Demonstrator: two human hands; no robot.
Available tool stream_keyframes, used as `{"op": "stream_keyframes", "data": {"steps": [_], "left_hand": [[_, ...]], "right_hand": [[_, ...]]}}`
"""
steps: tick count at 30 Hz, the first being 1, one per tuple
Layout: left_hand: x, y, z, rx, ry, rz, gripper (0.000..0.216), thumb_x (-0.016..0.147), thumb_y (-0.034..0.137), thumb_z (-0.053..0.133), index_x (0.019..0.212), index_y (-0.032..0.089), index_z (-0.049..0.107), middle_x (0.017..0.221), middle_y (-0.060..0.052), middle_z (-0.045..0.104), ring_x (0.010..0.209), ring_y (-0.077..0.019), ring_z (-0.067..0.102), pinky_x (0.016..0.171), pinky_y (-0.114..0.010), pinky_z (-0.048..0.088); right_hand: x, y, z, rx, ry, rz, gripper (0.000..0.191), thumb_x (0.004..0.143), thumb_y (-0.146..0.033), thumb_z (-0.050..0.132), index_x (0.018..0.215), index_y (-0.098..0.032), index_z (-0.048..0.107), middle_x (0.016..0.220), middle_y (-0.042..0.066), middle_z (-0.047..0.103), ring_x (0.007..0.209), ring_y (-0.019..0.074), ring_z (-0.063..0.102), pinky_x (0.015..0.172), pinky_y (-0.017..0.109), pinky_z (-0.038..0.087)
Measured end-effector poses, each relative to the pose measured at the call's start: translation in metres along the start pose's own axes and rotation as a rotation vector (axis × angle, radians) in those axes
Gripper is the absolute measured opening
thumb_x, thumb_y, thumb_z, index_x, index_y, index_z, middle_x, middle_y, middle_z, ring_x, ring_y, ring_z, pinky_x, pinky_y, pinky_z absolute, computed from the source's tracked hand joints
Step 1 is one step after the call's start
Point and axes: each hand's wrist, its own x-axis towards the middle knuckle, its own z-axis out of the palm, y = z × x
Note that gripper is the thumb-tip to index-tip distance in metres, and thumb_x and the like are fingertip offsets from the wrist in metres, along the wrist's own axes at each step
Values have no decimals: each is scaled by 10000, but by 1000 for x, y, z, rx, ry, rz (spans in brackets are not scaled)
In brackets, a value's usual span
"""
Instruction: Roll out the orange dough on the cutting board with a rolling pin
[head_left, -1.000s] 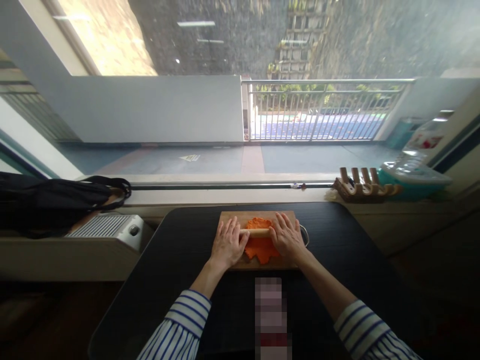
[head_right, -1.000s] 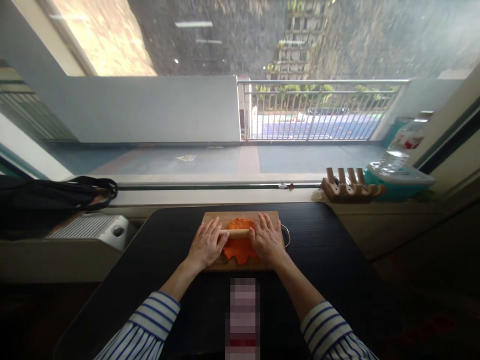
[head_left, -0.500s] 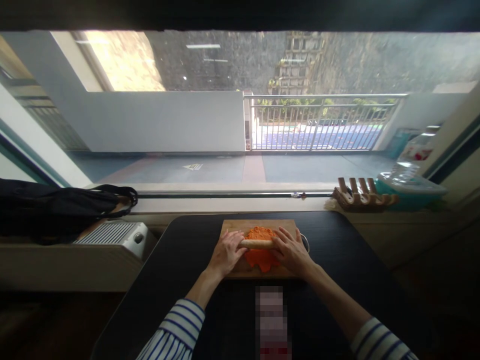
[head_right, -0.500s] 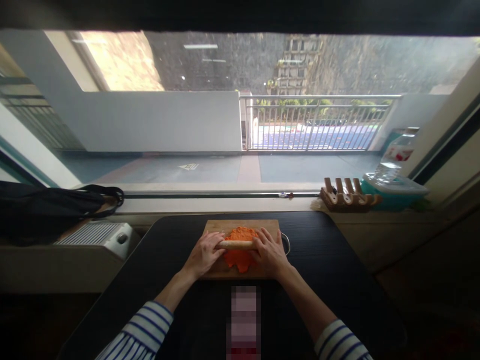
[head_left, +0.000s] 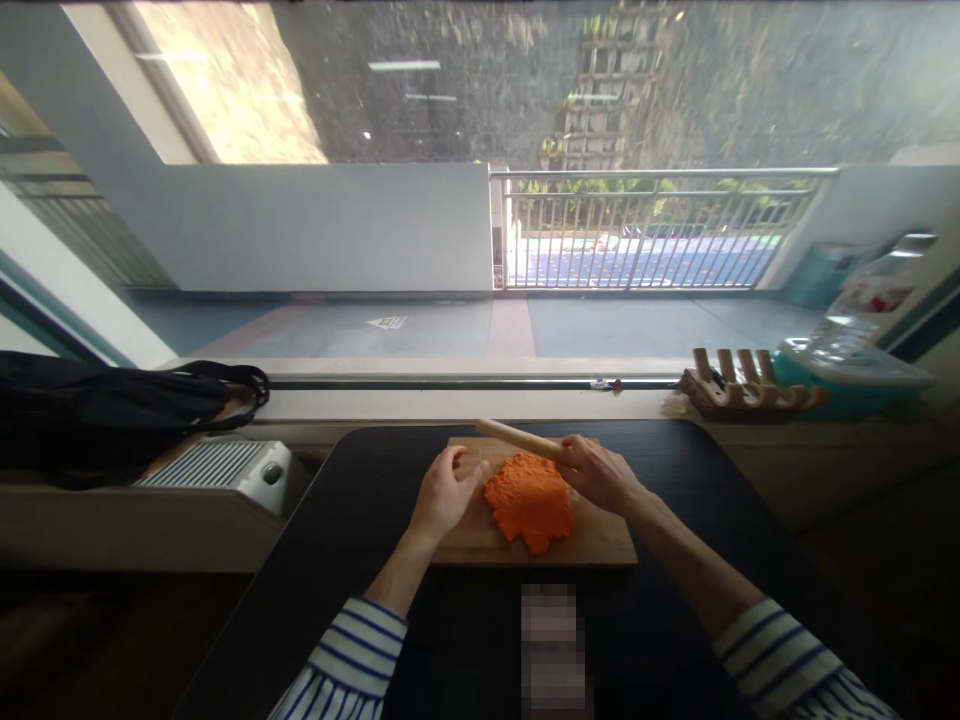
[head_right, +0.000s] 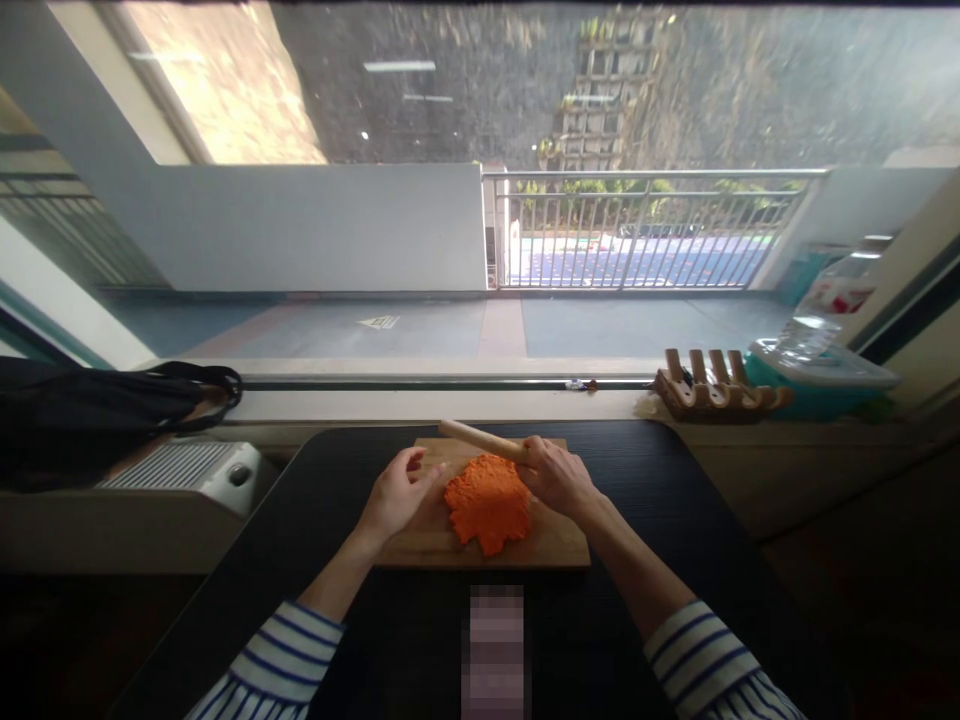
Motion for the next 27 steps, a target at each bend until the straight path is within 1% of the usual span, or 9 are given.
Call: {"op": "stream_keyframes", "data": {"steps": [3, 6, 10, 13, 16, 20, 22, 25, 27], "left_hand": [[-1, -2, 1, -146, -186, -318, 521, 716, 422, 675, 1092, 84, 547, 977, -150, 650, 832, -224, 649, 681, -311, 533], [-1, -2, 6, -218, -305, -424, 533, 693, 391, 694, 1102, 82, 545, 973, -147, 658, 701, -188, 649, 533, -260, 507], [2, 0, 12, -200, -346, -387, 358, 653, 333, 714, 922, 111, 634, 849, -95, 689, 601, -163, 624, 486, -238, 459], [4, 2, 13, -201, -382, -335, 173, 642, 268, 700, 749, 138, 663, 725, -57, 689, 628, -174, 626, 523, -238, 449], [4, 4, 13, -201, -402, -290, 96, 648, 230, 670, 698, 147, 670, 680, -44, 683, 662, -186, 628, 564, -253, 452], [4, 8, 13, -212, -378, -245, 100, 670, 241, 651, 720, 154, 653, 692, -37, 676, 688, -174, 623, 615, -262, 460], [5, 10, 14, -279, -374, -226, 122, 681, 262, 650, 740, 157, 628, 688, -31, 670, 666, -161, 617, 612, -263, 463], [8, 15, 16, -432, -433, -251, 206, 677, 321, 673, 776, 159, 593, 655, -17, 650, 571, -136, 585, 555, -262, 460], [11, 19, 16, -498, -456, -288, 273, 654, 363, 705, 796, 159, 593, 656, -9, 641, 550, -121, 565, 533, -254, 454]], "right_hand": [[11, 6, 10, 108, -33, 151, 267, 795, -406, 557, 984, -217, 568, 862, 35, 647, 712, 167, 576, 551, 236, 313], [23, 8, 19, 205, -81, 204, 195, 774, -376, 557, 842, -196, 586, 726, 13, 614, 632, 138, 538, 535, 226, 312], [34, 4, 24, 228, -89, 183, 153, 737, -345, 573, 758, -194, 566, 668, -9, 571, 611, 122, 508, 523, 218, 301], [38, 2, 26, 232, -99, 174, 151, 730, -345, 567, 738, -196, 541, 649, -23, 555, 578, 110, 490, 503, 217, 288], [39, 3, 28, 270, -118, 167, 147, 728, -340, 562, 763, -198, 544, 644, -32, 552, 559, 105, 490, 491, 214, 290], [34, 4, 28, 328, -112, 171, 154, 717, -327, 580, 792, -193, 563, 649, -28, 563, 566, 110, 511, 498, 213, 317], [31, 6, 27, 393, -140, 181, 154, 717, -307, 579, 819, -191, 571, 641, -29, 571, 550, 108, 515, 492, 211, 328], [26, 11, 25, 479, -170, 163, 165, 717, -280, 584, 855, -189, 586, 646, -29, 582, 553, 103, 521, 496, 206, 338], [26, 16, 23, 463, -133, 164, 158, 707, -298, 604, 814, -184, 581, 639, -30, 570, 563, 105, 512, 504, 210, 338]]}}
